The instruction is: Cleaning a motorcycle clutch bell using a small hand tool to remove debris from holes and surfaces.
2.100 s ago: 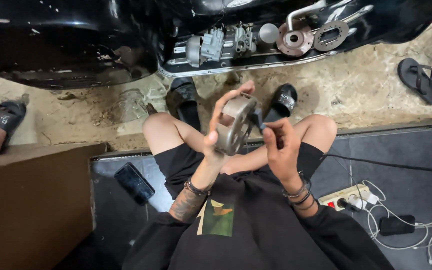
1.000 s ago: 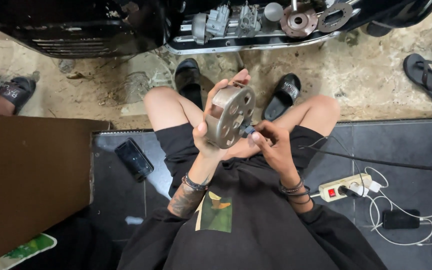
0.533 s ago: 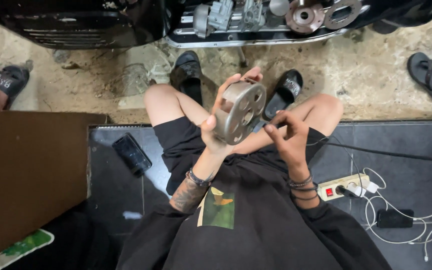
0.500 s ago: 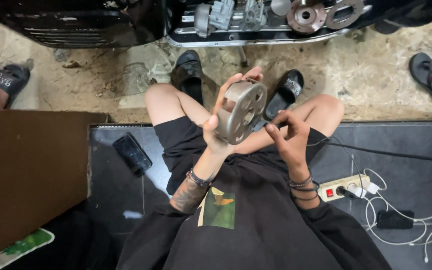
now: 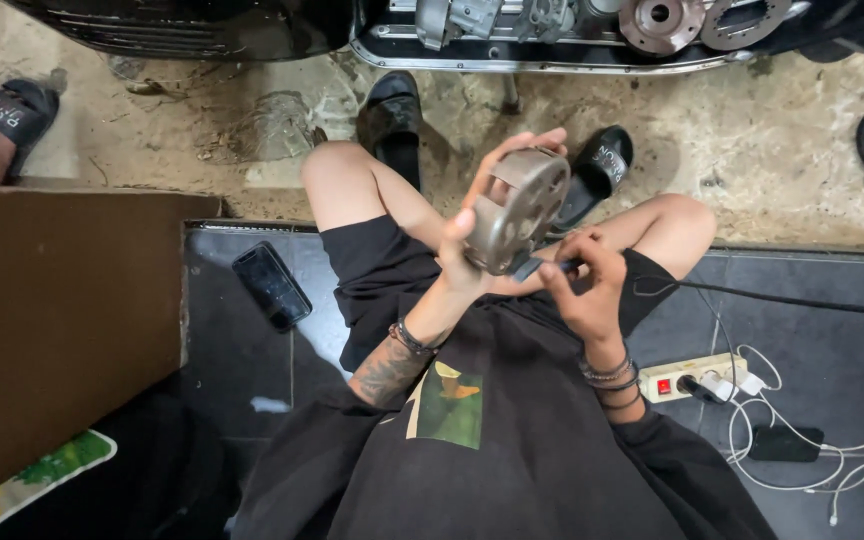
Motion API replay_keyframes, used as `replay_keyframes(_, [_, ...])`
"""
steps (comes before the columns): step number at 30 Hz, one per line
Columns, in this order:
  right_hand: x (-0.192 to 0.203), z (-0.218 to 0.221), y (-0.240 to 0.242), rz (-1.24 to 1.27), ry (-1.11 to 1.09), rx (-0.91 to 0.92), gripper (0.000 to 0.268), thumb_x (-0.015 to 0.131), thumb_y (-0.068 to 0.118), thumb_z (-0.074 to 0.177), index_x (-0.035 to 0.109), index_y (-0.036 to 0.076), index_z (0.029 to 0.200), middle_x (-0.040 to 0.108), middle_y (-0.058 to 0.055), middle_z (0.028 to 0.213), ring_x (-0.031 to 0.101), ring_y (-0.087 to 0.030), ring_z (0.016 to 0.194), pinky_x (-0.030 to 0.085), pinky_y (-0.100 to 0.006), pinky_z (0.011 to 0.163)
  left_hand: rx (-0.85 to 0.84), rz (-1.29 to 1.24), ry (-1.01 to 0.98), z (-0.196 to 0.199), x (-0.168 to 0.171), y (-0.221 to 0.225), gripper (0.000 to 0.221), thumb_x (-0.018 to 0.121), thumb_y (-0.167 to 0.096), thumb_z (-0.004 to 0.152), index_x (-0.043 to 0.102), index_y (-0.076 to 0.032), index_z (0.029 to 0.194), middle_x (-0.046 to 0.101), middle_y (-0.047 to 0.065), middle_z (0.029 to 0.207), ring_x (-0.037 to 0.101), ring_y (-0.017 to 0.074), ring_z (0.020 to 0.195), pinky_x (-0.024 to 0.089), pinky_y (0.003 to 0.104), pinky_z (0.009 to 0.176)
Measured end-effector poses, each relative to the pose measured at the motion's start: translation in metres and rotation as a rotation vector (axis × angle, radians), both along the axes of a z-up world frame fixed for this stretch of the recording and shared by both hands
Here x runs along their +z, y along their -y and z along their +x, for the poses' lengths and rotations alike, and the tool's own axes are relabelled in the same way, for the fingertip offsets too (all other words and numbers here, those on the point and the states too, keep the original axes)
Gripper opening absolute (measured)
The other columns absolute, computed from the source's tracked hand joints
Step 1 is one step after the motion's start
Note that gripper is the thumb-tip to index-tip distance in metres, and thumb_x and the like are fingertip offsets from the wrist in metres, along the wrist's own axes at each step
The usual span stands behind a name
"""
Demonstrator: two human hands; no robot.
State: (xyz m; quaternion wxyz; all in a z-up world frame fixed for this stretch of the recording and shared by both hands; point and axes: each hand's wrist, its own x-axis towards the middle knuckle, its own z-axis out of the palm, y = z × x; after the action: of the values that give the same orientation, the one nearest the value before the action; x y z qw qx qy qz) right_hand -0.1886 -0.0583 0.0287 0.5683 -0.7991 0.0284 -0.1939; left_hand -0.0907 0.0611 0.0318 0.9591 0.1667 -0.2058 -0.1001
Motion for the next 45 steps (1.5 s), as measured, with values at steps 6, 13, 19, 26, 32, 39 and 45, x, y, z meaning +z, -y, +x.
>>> replay_keyframes(6, [-0.018,0.012,0.021,-0.119,0.003,-0.032,0.03,0.082,0.028,0.091,0.066,0.004,0.083,0.061,-0.009,0.08,0.061,-0.025,0.087,0.047,-0.034,0.085,0.048,0.006,0.016,0.007,0.0,-0.003,0.092,0.052,-0.055,0.097,0.031,0.014,0.155,0.037,0.04,0.155,0.037,0.0446,0.149,0.028,0.057,0.125])
replay_keyframes(13, [-0.002,0.023,0.015,-0.116,0.014,-0.044,0.032,0.079,0.027,0.098,0.064,0.003,0.083,0.056,-0.008,0.07,0.051,-0.016,0.068,0.042,-0.031,0.071,0.038,0.002,0.046,0.013,0.006,-0.009,0.088,0.049,-0.055,0.1,0.032,0.012,0.154,0.038,0.04,0.155,0.038,0.0437,0.149,0.025,0.058,0.125])
replay_keyframes(19, [-0.002,0.017,-0.008,0.037,-0.053,0.111,0.035,0.078,0.032,0.091,0.062,0.007,0.072,0.048,0.0,0.057,0.043,-0.012,0.051,0.038,-0.026,0.053,0.003,0.029,0.087,0.021,0.005,-0.016,0.093,0.052,-0.06,0.095,0.033,0.011,0.153,0.036,0.04,0.155,0.034,0.0476,0.149,0.023,0.06,0.126])
replay_keyframes(26, [0.009,0.017,-0.022,0.084,0.138,-0.108,0.027,0.061,0.005,0.103,0.061,-0.007,0.127,0.065,-0.014,0.069,0.065,-0.018,0.049,0.049,-0.028,0.046,-0.001,0.092,0.095,0.023,0.015,-0.016,0.091,0.059,-0.062,0.097,0.035,0.003,0.157,0.037,0.034,0.158,0.034,0.0428,0.152,0.026,0.055,0.126])
replay_keyframes(32, [0.005,0.001,-0.038,-0.028,0.072,-0.047,0.023,0.065,0.007,0.096,0.073,-0.006,0.114,0.066,-0.01,0.057,0.067,-0.025,0.048,0.05,-0.032,0.047,0.045,0.204,0.071,0.026,0.021,-0.01,0.091,0.053,-0.066,0.097,0.033,-0.003,0.16,0.035,0.029,0.162,0.032,0.038,0.154,0.024,0.054,0.129])
replay_keyframes(39, [-0.003,0.017,-0.015,0.296,0.233,0.046,0.039,0.038,0.007,0.11,0.041,-0.017,0.141,0.057,-0.006,0.054,0.055,-0.009,0.039,0.046,-0.02,0.047,0.039,0.172,0.107,0.018,0.026,0.002,0.09,0.052,-0.063,0.098,0.036,0.006,0.155,0.039,0.036,0.156,0.038,0.0445,0.148,0.025,0.058,0.125])
replay_keyframes(45, [0.026,0.009,-0.041,-0.026,0.113,-0.023,0.036,0.056,0.006,0.101,0.064,-0.012,0.13,0.046,-0.007,0.053,0.053,-0.022,0.041,0.037,-0.029,0.045,0.073,0.247,0.084,0.031,0.031,-0.013,0.086,0.05,-0.067,0.1,0.034,-0.007,0.16,0.037,0.025,0.163,0.034,0.0354,0.155,0.026,0.052,0.129])
